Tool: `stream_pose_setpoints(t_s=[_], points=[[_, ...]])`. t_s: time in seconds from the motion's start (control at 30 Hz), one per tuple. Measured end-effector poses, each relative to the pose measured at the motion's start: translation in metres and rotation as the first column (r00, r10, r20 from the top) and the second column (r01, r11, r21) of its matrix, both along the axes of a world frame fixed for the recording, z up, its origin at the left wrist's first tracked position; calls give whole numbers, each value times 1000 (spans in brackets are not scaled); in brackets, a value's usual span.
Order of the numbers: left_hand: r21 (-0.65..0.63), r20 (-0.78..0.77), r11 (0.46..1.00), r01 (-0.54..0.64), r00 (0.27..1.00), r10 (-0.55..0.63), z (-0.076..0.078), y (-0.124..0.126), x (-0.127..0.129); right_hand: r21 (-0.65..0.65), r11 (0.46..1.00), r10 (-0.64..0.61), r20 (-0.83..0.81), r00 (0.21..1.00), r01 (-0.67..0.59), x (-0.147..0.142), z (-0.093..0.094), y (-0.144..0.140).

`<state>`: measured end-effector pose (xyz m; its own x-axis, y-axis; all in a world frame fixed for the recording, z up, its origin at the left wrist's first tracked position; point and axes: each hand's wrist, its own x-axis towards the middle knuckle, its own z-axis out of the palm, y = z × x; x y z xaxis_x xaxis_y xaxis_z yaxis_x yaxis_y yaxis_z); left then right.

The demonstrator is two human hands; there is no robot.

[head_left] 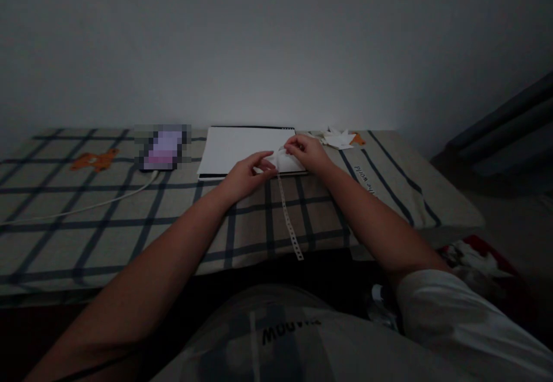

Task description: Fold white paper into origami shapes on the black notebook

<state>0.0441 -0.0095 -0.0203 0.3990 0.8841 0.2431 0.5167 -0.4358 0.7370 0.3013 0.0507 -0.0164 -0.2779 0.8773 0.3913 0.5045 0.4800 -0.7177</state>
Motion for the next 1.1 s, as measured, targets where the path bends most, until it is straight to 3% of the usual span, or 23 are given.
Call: stream_pose_setpoints(t_s=[0.07, 0.13, 0.17, 0.33, 0.43, 0.73, 0.97, 1.1], points=[[131, -58, 991, 39, 998, -32, 2, -5, -4, -17, 1000, -12, -10, 1000, 12, -1, -1, 0], [308, -209, 935, 179, 971, -117, 5, -9, -9, -22, 1000, -18, -10, 1000, 17, -2, -2, 2], [332, -270, 912, 241, 951, -153, 7, -11, -10, -25, 1000, -19, -5, 1000, 19, -2, -2, 3], [324, -393, 853, 410, 878, -273, 10, -21, -7, -38, 999, -19, 47, 999, 20, -3, -4, 6], [316, -408, 833, 453, 858, -312, 8, -23, -2, -45, 999, -25, 68, 997, 29, -3, -4, 5], [312, -329, 893, 325, 918, -220, 10, -5, -11, -66, 998, -1, 66, 998, 5, 0, -7, 9], [223, -252, 939, 261, 946, -204, 14, 6, -18, -81, 997, 16, 94, 995, -9, 4, -6, 10], [202, -182, 966, 164, 975, -127, 11, 5, -20, -126, 992, 15, 61, 998, -7, 5, -3, 6]])
